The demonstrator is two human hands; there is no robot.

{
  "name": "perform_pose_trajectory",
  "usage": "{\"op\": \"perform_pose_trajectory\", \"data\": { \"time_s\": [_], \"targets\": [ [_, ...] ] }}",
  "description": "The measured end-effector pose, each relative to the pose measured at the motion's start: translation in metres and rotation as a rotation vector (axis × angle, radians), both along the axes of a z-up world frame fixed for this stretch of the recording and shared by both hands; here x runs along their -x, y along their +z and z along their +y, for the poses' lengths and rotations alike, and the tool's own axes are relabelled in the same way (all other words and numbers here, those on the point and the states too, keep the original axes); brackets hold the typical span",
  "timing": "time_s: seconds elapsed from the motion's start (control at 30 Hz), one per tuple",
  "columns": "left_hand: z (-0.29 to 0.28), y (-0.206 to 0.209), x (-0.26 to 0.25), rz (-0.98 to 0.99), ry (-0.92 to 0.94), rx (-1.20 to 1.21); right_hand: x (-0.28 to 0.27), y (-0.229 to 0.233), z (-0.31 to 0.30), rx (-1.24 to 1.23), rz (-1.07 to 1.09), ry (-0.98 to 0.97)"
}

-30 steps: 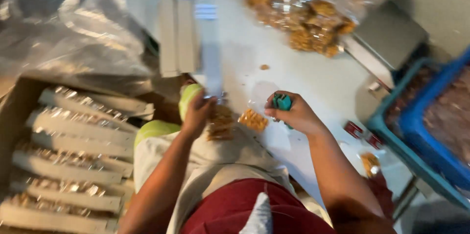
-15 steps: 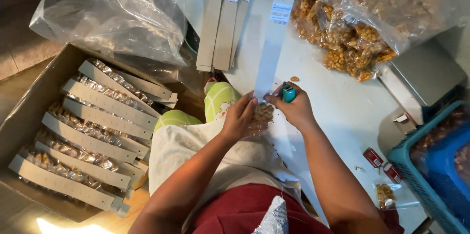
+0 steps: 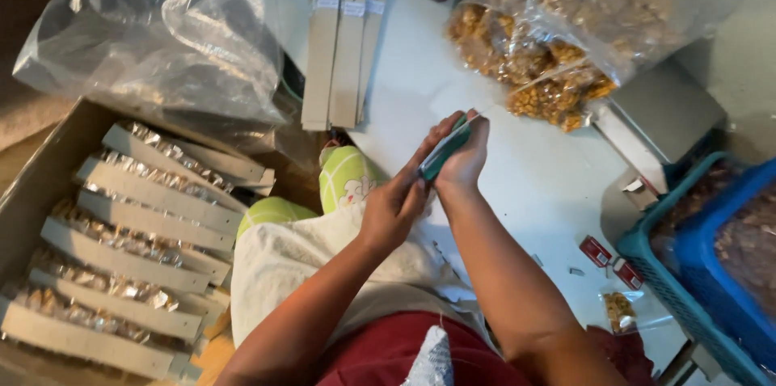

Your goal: Attaching individual snack bags to a cardboard display strip using a handheld stapler

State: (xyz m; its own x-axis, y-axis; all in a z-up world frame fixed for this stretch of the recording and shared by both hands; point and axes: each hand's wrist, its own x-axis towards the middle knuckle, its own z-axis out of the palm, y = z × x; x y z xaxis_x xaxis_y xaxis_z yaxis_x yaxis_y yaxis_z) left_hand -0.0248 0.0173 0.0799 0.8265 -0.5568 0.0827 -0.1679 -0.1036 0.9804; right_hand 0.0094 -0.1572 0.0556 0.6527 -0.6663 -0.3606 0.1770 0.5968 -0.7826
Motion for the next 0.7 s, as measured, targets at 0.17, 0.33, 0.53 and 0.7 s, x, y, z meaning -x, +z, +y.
{"op": "perform_pose_trajectory", "data": {
  "time_s": [0.17,0.33,0.53,0.7],
  "targets": [
    [-0.002,0.009,0.008,0.087,0.005,-0.091,0.022,0.034,-0.002,-0.083,-0.08,-0.035],
    [0.015,-0.02,-0.006,0.806,0.201,-0.034,0.04,-0.018,-0.11,-0.183,0.071,-0.098],
    [0.033,-0.115,-0.046,0.96,0.293,0.046,0.025,0.008,-0.319,0.079,0.081,-0.416],
    [0.033,-0.253,-0.073,0.876,0.299,-0.014,-0.016,0.13,-0.374,1.247,0.254,-0.668]
  ]
}}
